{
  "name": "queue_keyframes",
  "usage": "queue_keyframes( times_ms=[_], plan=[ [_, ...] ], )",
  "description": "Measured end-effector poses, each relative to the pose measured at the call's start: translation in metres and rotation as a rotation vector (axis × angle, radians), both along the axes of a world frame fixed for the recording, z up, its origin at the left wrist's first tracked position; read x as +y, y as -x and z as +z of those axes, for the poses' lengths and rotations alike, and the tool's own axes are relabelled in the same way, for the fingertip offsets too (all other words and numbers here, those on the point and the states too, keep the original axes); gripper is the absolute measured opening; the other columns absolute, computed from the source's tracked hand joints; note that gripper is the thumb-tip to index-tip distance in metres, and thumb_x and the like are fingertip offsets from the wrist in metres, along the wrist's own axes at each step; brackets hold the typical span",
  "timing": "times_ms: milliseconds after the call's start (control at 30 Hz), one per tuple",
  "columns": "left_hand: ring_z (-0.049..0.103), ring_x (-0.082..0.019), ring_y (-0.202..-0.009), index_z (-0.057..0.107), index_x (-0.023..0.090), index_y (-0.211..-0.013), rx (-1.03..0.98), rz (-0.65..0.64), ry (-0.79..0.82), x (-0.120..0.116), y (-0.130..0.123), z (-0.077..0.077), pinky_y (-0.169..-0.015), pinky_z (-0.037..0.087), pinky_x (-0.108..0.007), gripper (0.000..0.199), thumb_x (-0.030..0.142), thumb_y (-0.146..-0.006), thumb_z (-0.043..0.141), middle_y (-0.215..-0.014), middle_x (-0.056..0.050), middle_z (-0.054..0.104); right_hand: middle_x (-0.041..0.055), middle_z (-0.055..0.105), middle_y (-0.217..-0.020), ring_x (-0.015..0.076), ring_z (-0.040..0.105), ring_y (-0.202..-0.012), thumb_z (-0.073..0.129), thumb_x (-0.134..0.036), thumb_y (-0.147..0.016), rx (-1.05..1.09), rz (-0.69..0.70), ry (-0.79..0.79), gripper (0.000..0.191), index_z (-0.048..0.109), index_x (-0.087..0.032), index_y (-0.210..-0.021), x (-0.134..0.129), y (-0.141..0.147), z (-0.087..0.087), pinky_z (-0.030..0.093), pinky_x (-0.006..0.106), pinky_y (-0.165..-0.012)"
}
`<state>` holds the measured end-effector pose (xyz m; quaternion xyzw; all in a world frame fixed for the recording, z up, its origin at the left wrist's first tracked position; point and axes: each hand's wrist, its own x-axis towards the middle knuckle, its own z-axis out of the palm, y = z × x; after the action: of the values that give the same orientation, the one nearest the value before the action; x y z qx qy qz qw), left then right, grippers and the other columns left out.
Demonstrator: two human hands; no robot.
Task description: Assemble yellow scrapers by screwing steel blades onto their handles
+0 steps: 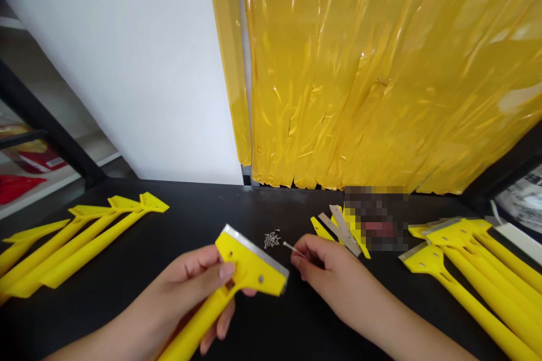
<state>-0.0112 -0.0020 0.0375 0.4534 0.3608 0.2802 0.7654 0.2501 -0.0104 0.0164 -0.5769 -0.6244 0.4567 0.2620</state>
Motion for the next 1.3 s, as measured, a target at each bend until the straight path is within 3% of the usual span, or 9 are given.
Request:
queue_keyframes(
  times_ms=[67, 133, 267, 433, 733, 867, 1033, 1200, 1300],
  plan=[
    [0.056, -0.009, -0.046, 0.076, 0.018, -0.093, -0.045, -0.09, 0.007, -0.009, -0.004, 0.0, -0.047, 0.046, -0.017, 0.031, 0.049, -0.093, 0.072, -0.066, -0.002, 0.072, -0.0039, 0.053, -0.073, 0.0109, 0.038, -0.059, 0.057, -0.048, -0.097, 0.144, -0.037, 0.114, 0.027, 0.059, -0.022, -0.09, -0.003, 0.003, 0.006, 0.027, 0.026, -0.054],
    [0.064, -0.009, -0.06, 0.08, 0.019, -0.098, -0.071, -0.172, -0.031, -0.016, -0.007, 0.0, -0.066, 0.053, -0.019, 0.029, 0.047, -0.092, 0.076, -0.07, -0.002, 0.073, -0.0057, 0.05, -0.071, 0.0089, 0.032, -0.055, 0.059, -0.051, -0.096, 0.257, -0.064, 0.211, 0.03, 0.057, -0.022, -0.093, -0.011, 0.01, 0.011, 0.021, 0.025, -0.051],
    [0.072, -0.023, -0.1, 0.081, 0.02, -0.111, -0.118, -0.356, -0.098, -0.021, -0.009, -0.001, -0.099, 0.051, -0.036, 0.038, 0.053, -0.091, 0.074, -0.103, -0.009, 0.079, -0.007, 0.046, -0.063, 0.0072, 0.03, -0.053, 0.075, -0.048, -0.086, 0.525, -0.083, 0.448, 0.033, 0.057, -0.021, -0.082, -0.031, 0.023, 0.014, 0.018, 0.025, -0.05],
    [0.075, -0.023, -0.09, 0.08, 0.021, -0.113, -0.119, -0.254, -0.102, -0.026, -0.008, -0.012, -0.082, 0.054, -0.033, 0.043, 0.057, -0.091, 0.072, -0.099, -0.011, 0.08, -0.002, 0.06, -0.072, 0.0095, 0.05, -0.061, 0.094, -0.049, -0.065, 0.675, -0.204, 0.629, 0.044, 0.071, -0.019, -0.087, -0.044, 0.029, 0.012, 0.037, 0.023, -0.058],
    [0.072, -0.019, -0.08, 0.069, 0.022, -0.1, -0.15, 0.0, -0.008, -0.028, -0.013, -0.022, -0.077, 0.055, -0.031, 0.037, 0.047, -0.08, 0.087, -0.097, -0.007, 0.074, 0.0068, 0.078, -0.095, 0.0177, 0.07, -0.084, 0.094, -0.046, -0.069, 0.836, -0.193, 0.651, 0.046, 0.081, -0.019, -0.104, -0.042, 0.026, 0.016, 0.052, 0.026, -0.076],
    [0.07, -0.017, -0.076, 0.068, 0.022, -0.102, -0.141, -0.017, -0.002, -0.028, -0.013, -0.018, -0.069, 0.053, -0.027, 0.039, 0.048, -0.08, 0.087, -0.098, -0.007, 0.073, 0.0077, 0.078, -0.096, 0.0184, 0.071, -0.088, 0.094, -0.048, -0.069, 0.839, -0.164, 0.662, 0.051, 0.081, -0.02, -0.109, -0.04, 0.026, 0.015, 0.052, 0.027, -0.08],
    [0.071, -0.019, -0.08, 0.068, 0.023, -0.104, -0.158, -0.024, -0.003, -0.027, -0.013, -0.018, -0.077, 0.055, -0.032, 0.039, 0.047, -0.08, 0.088, -0.097, -0.007, 0.073, 0.0098, 0.077, -0.102, 0.0172, 0.07, -0.086, 0.093, -0.045, -0.071, 0.848, -0.122, 0.661, 0.049, 0.081, -0.018, -0.109, -0.041, 0.023, 0.015, 0.051, 0.026, -0.077],
    [0.071, -0.023, -0.078, 0.073, 0.026, -0.097, -0.085, -0.078, 0.0, -0.02, -0.007, -0.023, -0.07, 0.056, -0.033, 0.035, 0.045, -0.075, 0.091, -0.079, -0.004, 0.069, -0.0002, 0.065, -0.07, 0.0051, 0.05, -0.052, 0.091, -0.042, -0.074, 0.9, -0.109, 0.657, 0.038, 0.082, -0.018, -0.101, -0.041, 0.022, 0.018, 0.037, 0.016, -0.049],
    [0.071, -0.023, -0.077, 0.074, 0.027, -0.098, -0.07, -0.063, -0.008, -0.018, -0.006, -0.026, -0.069, 0.057, -0.033, 0.035, 0.046, -0.075, 0.091, -0.076, -0.003, 0.068, -0.0015, 0.06, -0.067, 0.0038, 0.042, -0.049, 0.091, -0.043, -0.073, 0.893, -0.113, 0.639, 0.038, 0.082, -0.017, -0.1, -0.04, 0.024, 0.02, 0.029, 0.015, -0.045]
  ],
)
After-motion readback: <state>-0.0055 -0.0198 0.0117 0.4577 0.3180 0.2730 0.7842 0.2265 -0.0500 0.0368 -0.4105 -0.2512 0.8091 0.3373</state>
